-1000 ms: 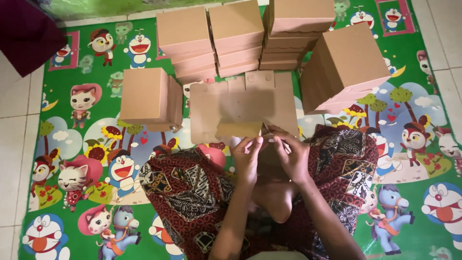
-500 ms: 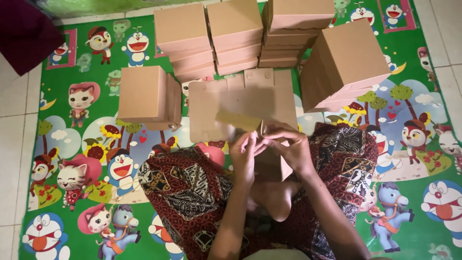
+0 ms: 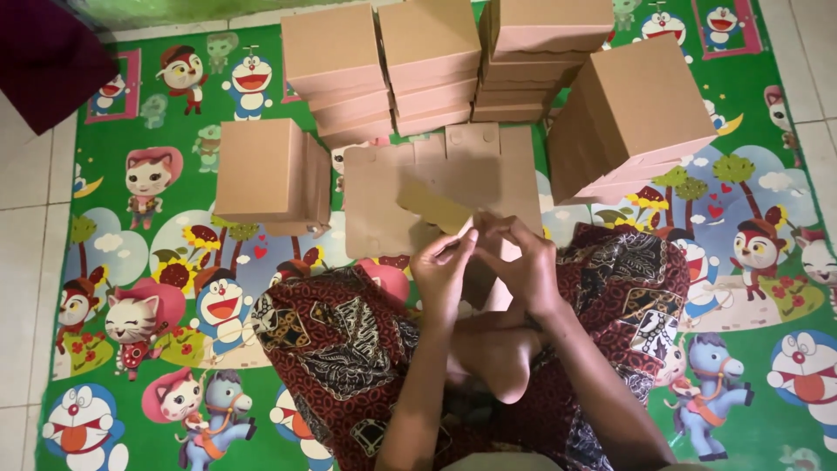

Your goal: Folding flat cardboard templates into small boxes and stacking them.

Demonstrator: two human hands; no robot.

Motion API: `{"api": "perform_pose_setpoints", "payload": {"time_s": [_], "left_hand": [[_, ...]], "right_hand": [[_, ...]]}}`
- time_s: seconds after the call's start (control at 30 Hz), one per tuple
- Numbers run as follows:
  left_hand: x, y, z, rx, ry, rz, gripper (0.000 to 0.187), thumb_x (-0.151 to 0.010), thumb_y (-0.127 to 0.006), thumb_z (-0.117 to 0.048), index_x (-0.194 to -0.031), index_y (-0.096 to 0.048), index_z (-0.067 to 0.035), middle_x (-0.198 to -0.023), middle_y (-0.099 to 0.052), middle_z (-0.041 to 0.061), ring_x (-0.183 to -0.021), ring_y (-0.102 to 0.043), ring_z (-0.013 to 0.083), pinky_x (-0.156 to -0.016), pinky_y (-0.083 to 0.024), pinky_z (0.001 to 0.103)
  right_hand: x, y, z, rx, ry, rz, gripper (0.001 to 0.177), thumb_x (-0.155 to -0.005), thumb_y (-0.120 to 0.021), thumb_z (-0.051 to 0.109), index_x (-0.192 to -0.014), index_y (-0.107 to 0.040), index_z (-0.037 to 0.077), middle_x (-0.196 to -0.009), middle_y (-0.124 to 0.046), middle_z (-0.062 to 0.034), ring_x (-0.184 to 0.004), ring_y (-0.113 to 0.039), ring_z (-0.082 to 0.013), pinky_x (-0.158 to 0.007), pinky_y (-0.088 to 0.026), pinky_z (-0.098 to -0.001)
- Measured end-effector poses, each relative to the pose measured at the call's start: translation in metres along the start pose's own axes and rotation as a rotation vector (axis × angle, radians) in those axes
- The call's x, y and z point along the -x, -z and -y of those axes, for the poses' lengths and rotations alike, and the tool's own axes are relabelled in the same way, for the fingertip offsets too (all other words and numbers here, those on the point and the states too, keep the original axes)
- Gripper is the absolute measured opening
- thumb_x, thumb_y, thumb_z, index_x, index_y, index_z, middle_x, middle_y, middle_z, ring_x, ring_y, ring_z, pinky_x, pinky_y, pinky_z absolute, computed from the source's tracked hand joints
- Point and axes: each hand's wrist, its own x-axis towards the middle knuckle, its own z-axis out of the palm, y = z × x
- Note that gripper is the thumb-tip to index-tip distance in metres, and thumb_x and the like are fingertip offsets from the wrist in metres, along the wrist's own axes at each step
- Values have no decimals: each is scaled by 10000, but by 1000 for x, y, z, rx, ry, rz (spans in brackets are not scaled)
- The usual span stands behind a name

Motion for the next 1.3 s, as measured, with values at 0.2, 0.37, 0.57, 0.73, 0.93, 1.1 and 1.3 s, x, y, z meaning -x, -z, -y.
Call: {"api": "perform_pose_setpoints", "payload": {"time_s": [0.2,0.37,0.57,0.73,0.93,1.1,1.3], "left_hand": [[-19,-4,13,49,-70,9,116,-783,-884,-8,-809,-771,-14,-715,-757,173,-583,-751,255,-563,-624,371],[-21,-21,-31,-90,-222,123,130,-848,-768,59,-965,-785,6,-783,-738,216,-615,-751,325,-563,-658,387],[-31,1,-12,-144,-190,276,225,-955,-695,-38,-1171,-726,14,-1055,-750,247,-932,-733,363,-831,-642,476],[-60,38,-29,-455,-292,64,196,-945,-720,-95,-1131,-783,-91,-1025,-782,167,-1001,-743,306,-905,-596,445],[-132,72,4,-726,-188,164,477,-857,-826,-237,-1298,-689,-119,-1220,-713,188,-1124,-678,382,-1006,-549,464],[-162,63,57,-900,-94,398,761,-789,-839,-391,-1442,-584,-94,-1330,-657,224,-1158,-669,414,-999,-555,490],[-150,35,43,-943,-207,237,198,-920,-706,-321,-941,-717,-125,-870,-775,85,-864,-766,289,-742,-625,451]], "right_hand": [[-8,-5,-20,-3,37,-35,321,-678,-950,179,-868,-693,162,-715,-747,-5,-805,-768,-209,-786,-586,-352],[-11,-8,-49,-90,-36,-11,298,-717,-932,155,-854,-668,148,-687,-744,-63,-805,-772,-189,-766,-568,-305],[-33,-11,-60,-157,23,50,292,-755,-888,56,-947,-672,12,-835,-760,-207,-868,-758,-376,-779,-598,-480],[-55,-10,-99,-94,-38,9,271,-749,-903,89,-903,-681,75,-752,-721,-136,-752,-726,-272,-731,-574,-391],[-67,2,-158,5,-144,41,296,-744,-934,147,-901,-685,113,-719,-640,-56,-693,-612,-162,-710,-519,-326],[-68,13,-178,42,-151,115,298,-757,-923,146,-941,-690,118,-756,-687,-79,-744,-679,-206,-761,-564,-367],[-67,28,-157,131,-49,191,378,-658,-926,139,-945,-681,126,-855,-747,-77,-879,-740,-298,-884,-594,-412]]}}
